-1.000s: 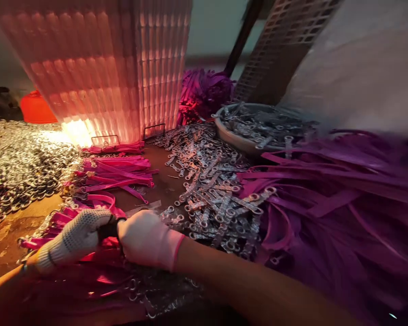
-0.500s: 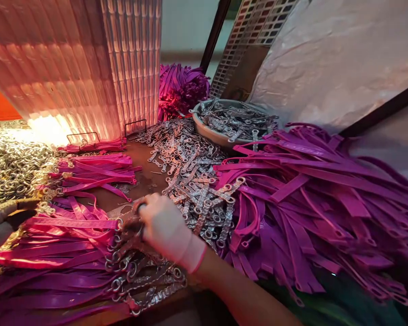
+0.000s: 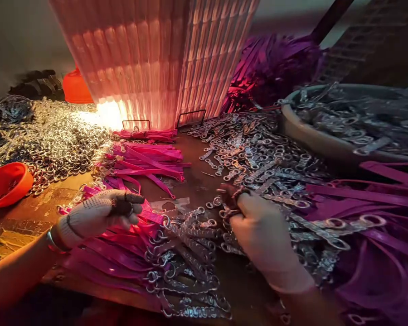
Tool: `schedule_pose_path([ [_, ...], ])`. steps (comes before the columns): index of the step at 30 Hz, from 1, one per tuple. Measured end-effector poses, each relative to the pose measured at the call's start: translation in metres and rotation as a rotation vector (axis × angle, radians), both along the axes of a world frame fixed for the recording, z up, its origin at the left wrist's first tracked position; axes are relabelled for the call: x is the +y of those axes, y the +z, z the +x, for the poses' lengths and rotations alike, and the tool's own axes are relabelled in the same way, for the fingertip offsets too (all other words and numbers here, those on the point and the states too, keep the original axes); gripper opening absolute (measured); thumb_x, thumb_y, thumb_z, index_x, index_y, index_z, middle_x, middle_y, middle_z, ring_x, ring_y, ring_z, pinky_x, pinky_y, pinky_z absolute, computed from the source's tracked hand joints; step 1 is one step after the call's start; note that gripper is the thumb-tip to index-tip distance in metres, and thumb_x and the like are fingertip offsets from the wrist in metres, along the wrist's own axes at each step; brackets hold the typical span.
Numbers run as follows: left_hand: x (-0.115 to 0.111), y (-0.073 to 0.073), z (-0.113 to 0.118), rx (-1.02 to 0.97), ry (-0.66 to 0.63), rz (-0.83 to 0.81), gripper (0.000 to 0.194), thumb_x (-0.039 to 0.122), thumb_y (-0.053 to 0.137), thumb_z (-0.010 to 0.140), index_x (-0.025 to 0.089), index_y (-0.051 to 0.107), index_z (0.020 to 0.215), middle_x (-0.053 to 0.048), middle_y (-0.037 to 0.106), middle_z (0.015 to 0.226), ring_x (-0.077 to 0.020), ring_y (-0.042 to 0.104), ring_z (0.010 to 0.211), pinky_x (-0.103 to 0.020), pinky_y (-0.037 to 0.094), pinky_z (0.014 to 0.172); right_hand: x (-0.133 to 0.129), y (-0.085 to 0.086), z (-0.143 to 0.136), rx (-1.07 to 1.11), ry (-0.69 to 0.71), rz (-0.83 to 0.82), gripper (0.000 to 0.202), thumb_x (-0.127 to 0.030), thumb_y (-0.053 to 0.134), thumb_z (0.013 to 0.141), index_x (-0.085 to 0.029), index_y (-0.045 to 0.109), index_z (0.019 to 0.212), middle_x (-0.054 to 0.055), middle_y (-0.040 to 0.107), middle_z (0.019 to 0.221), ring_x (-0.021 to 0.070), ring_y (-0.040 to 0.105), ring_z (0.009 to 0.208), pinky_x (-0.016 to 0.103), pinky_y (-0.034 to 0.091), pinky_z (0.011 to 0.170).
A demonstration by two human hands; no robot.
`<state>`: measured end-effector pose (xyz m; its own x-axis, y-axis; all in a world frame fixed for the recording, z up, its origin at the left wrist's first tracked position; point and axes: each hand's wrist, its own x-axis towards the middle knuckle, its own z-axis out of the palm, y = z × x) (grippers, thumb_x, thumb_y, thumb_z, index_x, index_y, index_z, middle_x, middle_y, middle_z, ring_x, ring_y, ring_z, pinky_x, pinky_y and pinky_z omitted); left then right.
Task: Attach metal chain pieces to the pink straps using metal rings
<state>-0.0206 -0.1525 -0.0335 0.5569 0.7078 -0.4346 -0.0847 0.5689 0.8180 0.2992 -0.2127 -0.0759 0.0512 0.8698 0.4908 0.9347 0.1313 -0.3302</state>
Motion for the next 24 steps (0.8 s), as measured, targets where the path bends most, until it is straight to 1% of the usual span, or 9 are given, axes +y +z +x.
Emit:
schedule_pose_path([
  [1, -0.002, -0.001, 0.002, 0.038, -0.005, 0.038, 0.039, 0.017, 0.07, 0.071, 0.007, 0.061, 0.107, -0.011, 0.07, 0.088, -0.0161, 0.068, 0.063, -0.022, 0.054, 0.051, -0.002, 0.002, -0.014, 0.103, 0.104, 0.037, 0.032, -0.01, 0.046, 0.078, -0.016, 0.068, 0.1, 0.01, 0.072, 0.088, 0.0226, 0.067, 0.08, 0.033, 0.048, 0.069],
  [3, -0.006, -0.003, 0.007, 0.113, -0.013, 0.131, 0.031, 0.026, 0.068, 0.077, 0.01, 0.058, 0.101, -0.009, 0.07, 0.08, -0.0129, 0.062, 0.049, -0.019, 0.044, 0.037, -0.005, 0.008, -0.047, 0.243, 0.249, -0.017, 0.039, -0.012, 0.045, 0.08, -0.018, 0.064, 0.113, 0.008, 0.072, 0.1, 0.021, 0.068, 0.088, 0.031, 0.051, 0.075],
  [6, -0.017, -0.002, 0.015, 0.242, 0.0, 0.302, 0.024, 0.038, 0.059, 0.087, 0.015, 0.052, 0.088, -0.007, 0.07, 0.074, -0.0114, 0.056, 0.041, -0.018, 0.039, 0.031, -0.007, 0.016, -0.097, 0.29, 0.316, -0.194, 0.036, -0.012, 0.047, 0.081, -0.019, 0.063, 0.112, 0.007, 0.071, 0.1, 0.0206, 0.066, 0.09, 0.03, 0.05, 0.075],
  [9, -0.028, 0.001, 0.018, 0.334, 0.002, 0.397, 0.024, 0.039, 0.056, 0.089, 0.017, 0.052, 0.083, -0.001, 0.064, 0.06, -0.0084, 0.049, 0.037, -0.016, 0.035, 0.032, -0.007, 0.02, -0.125, 0.272, 0.324, -0.242, 0.033, -0.012, 0.047, 0.08, -0.02, 0.063, 0.107, 0.007, 0.07, 0.097, 0.0205, 0.063, 0.088, 0.029, 0.046, 0.073],
  [12, -0.031, 0.001, 0.014, 0.297, -0.055, 0.357, 0.017, 0.033, 0.052, 0.087, 0.017, 0.055, 0.083, 0.002, 0.057, 0.052, -0.0074, 0.045, 0.037, -0.015, 0.033, 0.034, -0.006, 0.018, -0.132, 0.257, 0.324, -0.219, 0.021, -0.01, 0.047, 0.074, -0.02, 0.062, 0.086, 0.005, 0.066, 0.083, 0.018, 0.058, 0.075, 0.026, 0.039, 0.064],
  [17, -0.022, -0.007, 0.008, 0.251, -0.134, 0.364, 0.009, 0.019, 0.056, 0.072, 0.016, 0.056, 0.081, 0.002, 0.055, 0.06, -0.0066, 0.046, 0.047, -0.015, 0.034, 0.041, -0.007, 0.015, -0.131, 0.186, 0.349, -0.131, 0.011, -0.016, 0.05, 0.07, -0.021, 0.046, 0.061, 0.001, 0.054, 0.063, 0.0134, 0.042, 0.057, 0.027, 0.025, 0.055],
  [19, -0.02, -0.009, 0.013, 0.228, -0.087, 0.271, 0.008, 0.021, 0.057, 0.071, 0.016, 0.054, 0.077, 0.003, 0.05, 0.06, -0.0065, 0.045, 0.049, -0.015, 0.034, 0.043, -0.009, 0.014, -0.134, 0.063, 0.322, -0.016, 0.011, -0.02, 0.053, 0.067, -0.021, 0.047, 0.058, 0.003, 0.053, 0.06, 0.0144, 0.039, 0.056, 0.03, 0.02, 0.055],
  [21, -0.017, -0.009, 0.022, 0.198, -0.044, 0.152, 0.013, 0.028, 0.056, 0.075, 0.017, 0.048, 0.072, 0.005, 0.043, 0.054, -0.0055, 0.037, 0.043, -0.016, 0.028, 0.04, -0.009, 0.013, -0.136, -0.05, 0.3, 0.061, 0.004, -0.021, 0.055, 0.065, -0.02, 0.053, 0.061, 0.005, 0.057, 0.064, 0.0161, 0.042, 0.059, 0.032, 0.019, 0.056],
  [24, -0.006, -0.005, 0.038, 0.186, 0.003, 0.119, 0.014, 0.03, 0.051, 0.078, 0.019, 0.045, 0.072, 0.006, 0.038, 0.053, -0.0048, 0.026, 0.039, -0.017, 0.02, 0.036, -0.005, 0.01, -0.132, 0.031, 0.23, -0.086, 0.006, -0.019, 0.055, 0.07, -0.018, 0.06, 0.072, 0.006, 0.063, 0.069, 0.0163, 0.048, 0.061, 0.029, 0.022, 0.057],
])
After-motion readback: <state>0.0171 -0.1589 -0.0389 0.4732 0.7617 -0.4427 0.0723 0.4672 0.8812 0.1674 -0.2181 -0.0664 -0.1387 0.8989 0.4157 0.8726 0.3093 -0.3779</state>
